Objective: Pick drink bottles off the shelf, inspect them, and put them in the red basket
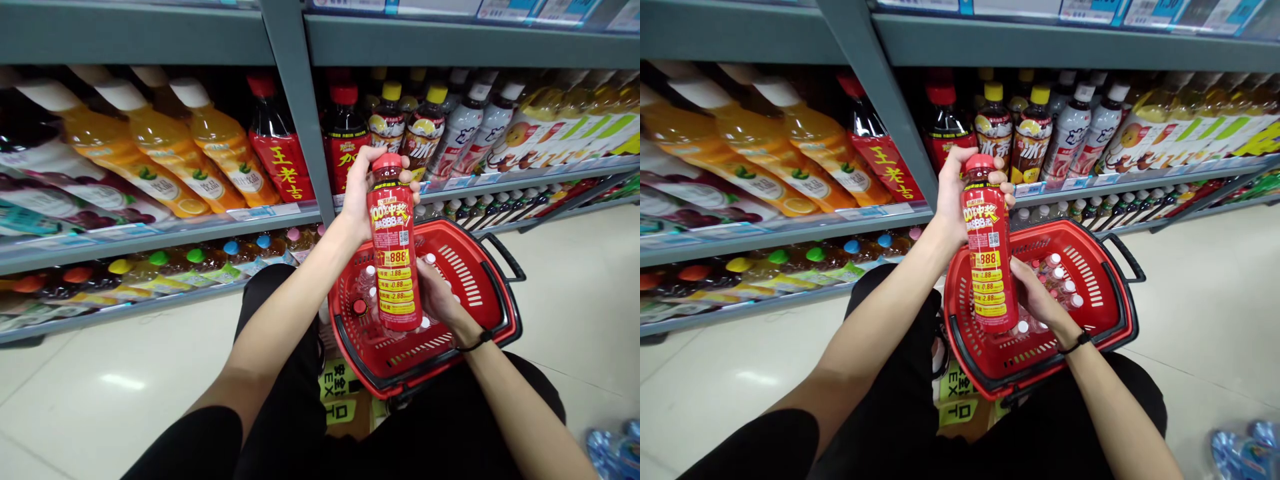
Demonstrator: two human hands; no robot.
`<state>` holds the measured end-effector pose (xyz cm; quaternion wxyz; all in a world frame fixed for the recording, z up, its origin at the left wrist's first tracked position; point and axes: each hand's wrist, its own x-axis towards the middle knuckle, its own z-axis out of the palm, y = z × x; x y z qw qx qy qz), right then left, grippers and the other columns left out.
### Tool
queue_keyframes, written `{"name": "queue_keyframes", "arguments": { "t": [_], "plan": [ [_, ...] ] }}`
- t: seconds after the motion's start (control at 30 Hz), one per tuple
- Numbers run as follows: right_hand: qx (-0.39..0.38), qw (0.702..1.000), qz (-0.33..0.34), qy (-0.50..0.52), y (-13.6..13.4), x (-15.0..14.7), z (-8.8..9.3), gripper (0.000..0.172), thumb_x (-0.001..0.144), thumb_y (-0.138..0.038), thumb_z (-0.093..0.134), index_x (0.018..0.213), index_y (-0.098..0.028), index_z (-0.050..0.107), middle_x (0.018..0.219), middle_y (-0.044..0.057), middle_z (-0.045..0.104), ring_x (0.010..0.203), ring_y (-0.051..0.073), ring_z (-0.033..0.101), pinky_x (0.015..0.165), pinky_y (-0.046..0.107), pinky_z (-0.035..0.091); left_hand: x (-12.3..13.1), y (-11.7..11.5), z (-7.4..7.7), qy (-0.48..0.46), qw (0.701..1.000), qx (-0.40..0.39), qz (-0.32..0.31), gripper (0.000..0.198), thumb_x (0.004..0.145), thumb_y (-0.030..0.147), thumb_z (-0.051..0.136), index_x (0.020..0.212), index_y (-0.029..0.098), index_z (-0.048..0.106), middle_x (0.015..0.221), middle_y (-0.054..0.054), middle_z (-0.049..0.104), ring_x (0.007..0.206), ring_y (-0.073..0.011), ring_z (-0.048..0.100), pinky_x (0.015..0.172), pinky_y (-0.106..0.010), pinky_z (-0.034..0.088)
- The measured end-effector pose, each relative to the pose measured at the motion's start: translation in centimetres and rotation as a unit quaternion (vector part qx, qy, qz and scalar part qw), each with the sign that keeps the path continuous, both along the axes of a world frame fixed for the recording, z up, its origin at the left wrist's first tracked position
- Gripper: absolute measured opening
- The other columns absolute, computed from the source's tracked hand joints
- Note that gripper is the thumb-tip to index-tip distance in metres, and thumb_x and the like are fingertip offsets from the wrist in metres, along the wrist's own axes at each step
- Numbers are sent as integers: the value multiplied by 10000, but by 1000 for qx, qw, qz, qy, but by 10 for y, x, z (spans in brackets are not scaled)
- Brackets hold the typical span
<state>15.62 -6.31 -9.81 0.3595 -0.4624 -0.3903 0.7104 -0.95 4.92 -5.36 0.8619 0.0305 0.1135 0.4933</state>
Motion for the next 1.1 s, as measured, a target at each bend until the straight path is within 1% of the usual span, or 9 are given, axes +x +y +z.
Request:
{"name": "queue_keyframes", "arguments": {
  "t": [0.17, 0.27, 0.37, 0.5, 0.7, 0.83, 0.93, 1.1],
  "plan": [
    [-11, 1000, 12, 2, 0, -2, 4, 520, 783, -719, 765, 1022, -258, 782, 1102, 33, 823, 1245, 310, 699, 1085, 468, 555, 0, 1, 0, 7, 1000, -20, -1, 415, 996, 549, 560, 1002, 156, 694, 611, -7, 652, 603, -181, 732, 599, -268, 636],
    [-12, 1000, 11, 0, 0, -1, 4, 527, 772, -722, 776, 1025, -261, 784, 1136, 34, 818, 1257, 311, 693, 1090, 465, 554, 0, 2, -2, 12, 1000, -15, -1, 401, 995, 536, 563, 994, 155, 688, 619, -8, 655, 599, -178, 730, 576, -255, 627],
    [-7, 1000, 9, 4, 0, 0, 3, 516, 780, -713, 781, 1032, -263, 793, 1142, 31, 818, 1259, 308, 694, 1093, 459, 554, 0, 2, -3, 7, 1000, -4, 2, 398, 1008, 523, 538, 991, 152, 681, 614, -6, 649, 587, -174, 725, 554, -250, 621],
    [-4, 1000, 11, 12, 0, 1, 1, 490, 820, -686, 764, 1063, -261, 796, 1161, 32, 815, 1266, 304, 690, 1096, 456, 551, 0, 2, -3, 9, 1000, -17, 4, 399, 1005, 525, 547, 998, 148, 678, 616, -3, 646, 572, -170, 721, 550, -248, 621],
    [0, 1000, 20, -11, -1, 4, -2, 534, 825, -701, 740, 1131, -264, 784, 1192, 35, 806, 1289, 307, 674, 1109, 456, 543, 0, 3, -5, 12, 1000, -17, 2, 417, 1001, 546, 550, 1023, 152, 683, 619, 1, 647, 589, -173, 731, 551, -250, 625],
    [-3, 1000, 9, -25, -1, 5, -2, 505, 827, -683, 743, 1123, -275, 781, 1159, 25, 812, 1271, 305, 685, 1093, 455, 553, 0, 3, -3, 13, 1000, -13, -2, 427, 1004, 553, 541, 1025, 154, 690, 618, 2, 645, 609, -180, 741, 564, -256, 628],
    [-3, 1000, 10, -17, -1, 5, -2, 494, 828, -675, 750, 1112, -272, 787, 1149, 25, 814, 1266, 305, 688, 1090, 455, 555, -1, 2, -3, 11, 1000, 0, 1, 407, 1017, 520, 511, 1017, 157, 696, 603, 5, 641, 591, -170, 726, 580, -258, 629],
    [5, 1000, 23, 1, -1, 6, -4, 487, 883, -660, 714, 1178, -280, 787, 1182, 27, 810, 1292, 292, 675, 1113, 450, 542, -1, 1, -3, 13, 1000, 3, 1, 372, 998, 508, 548, 971, 174, 710, 604, 5, 648, 609, -174, 731, 657, -287, 648]
  ]
}}
